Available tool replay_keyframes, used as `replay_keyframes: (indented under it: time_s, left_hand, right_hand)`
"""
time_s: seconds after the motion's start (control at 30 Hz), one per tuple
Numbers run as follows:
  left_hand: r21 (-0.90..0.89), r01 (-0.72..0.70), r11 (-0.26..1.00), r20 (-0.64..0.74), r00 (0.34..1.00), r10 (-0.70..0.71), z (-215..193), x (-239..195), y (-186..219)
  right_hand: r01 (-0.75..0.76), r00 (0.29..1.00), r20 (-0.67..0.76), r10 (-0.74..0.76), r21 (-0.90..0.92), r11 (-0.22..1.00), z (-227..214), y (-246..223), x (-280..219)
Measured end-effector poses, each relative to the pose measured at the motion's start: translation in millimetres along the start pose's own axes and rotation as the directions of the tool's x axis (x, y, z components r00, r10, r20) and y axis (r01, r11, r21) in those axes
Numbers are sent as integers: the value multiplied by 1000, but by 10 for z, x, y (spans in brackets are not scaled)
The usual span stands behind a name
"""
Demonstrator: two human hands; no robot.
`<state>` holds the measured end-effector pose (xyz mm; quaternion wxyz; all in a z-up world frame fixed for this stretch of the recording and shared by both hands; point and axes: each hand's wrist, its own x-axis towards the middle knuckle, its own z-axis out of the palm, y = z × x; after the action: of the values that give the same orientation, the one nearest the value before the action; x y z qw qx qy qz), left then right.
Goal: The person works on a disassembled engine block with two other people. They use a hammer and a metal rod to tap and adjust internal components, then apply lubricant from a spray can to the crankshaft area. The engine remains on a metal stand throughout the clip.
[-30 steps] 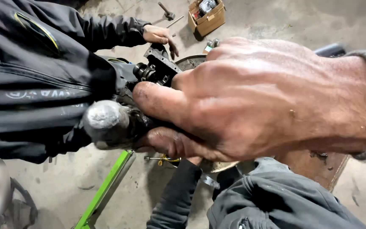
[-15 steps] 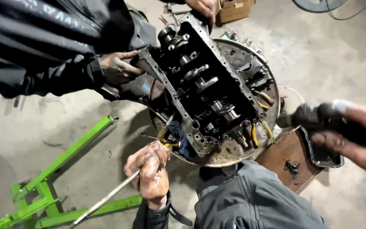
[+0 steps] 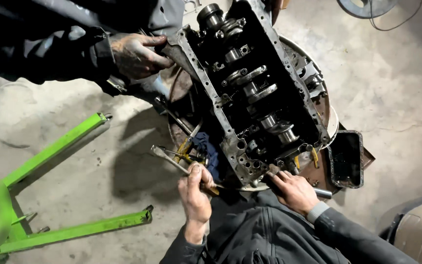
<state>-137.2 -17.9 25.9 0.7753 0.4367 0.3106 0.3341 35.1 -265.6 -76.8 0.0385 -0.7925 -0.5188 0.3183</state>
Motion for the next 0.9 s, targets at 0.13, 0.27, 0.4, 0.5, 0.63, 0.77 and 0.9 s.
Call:
replay_keyframes:
  time_s: [0.13, 0.27, 0.4, 0.5, 0.63, 0.77, 0.9]
  left_hand:
    - [166, 276, 947, -221, 946, -237, -133, -53, -279]
    - [188, 336, 923, -206, 932, -298, -184, -19, -332]
    - [450, 197, 871, -50, 980, -195, -190, 75, -226]
    - [510, 85, 856, 32, 993, -118, -151, 106, -159]
    - [721, -165, 673, 189, 981, 37, 301, 203, 253]
    - [668, -346, 659, 480, 877, -26, 795, 197, 348]
    - [762, -454, 462, 607, 750, -264, 1159, 282, 373]
  right_hand:
    - [-43, 972, -230, 38, -16, 999, 378, 44, 61]
    - [-49, 923, -386, -4, -127, 991, 363, -8, 99]
    - [-202, 907, -313, 283, 266, 943, 22, -247, 77]
    - [-51, 719, -480, 503, 685, 727, -256, -301, -37]
    - [115, 438, -738, 513, 612, 782, -818, -411, -240]
    - [16, 591, -704, 393, 498, 867, -1657, -595, -130]
    - [-195, 780, -537, 321, 278, 941, -1890, -644, -70]
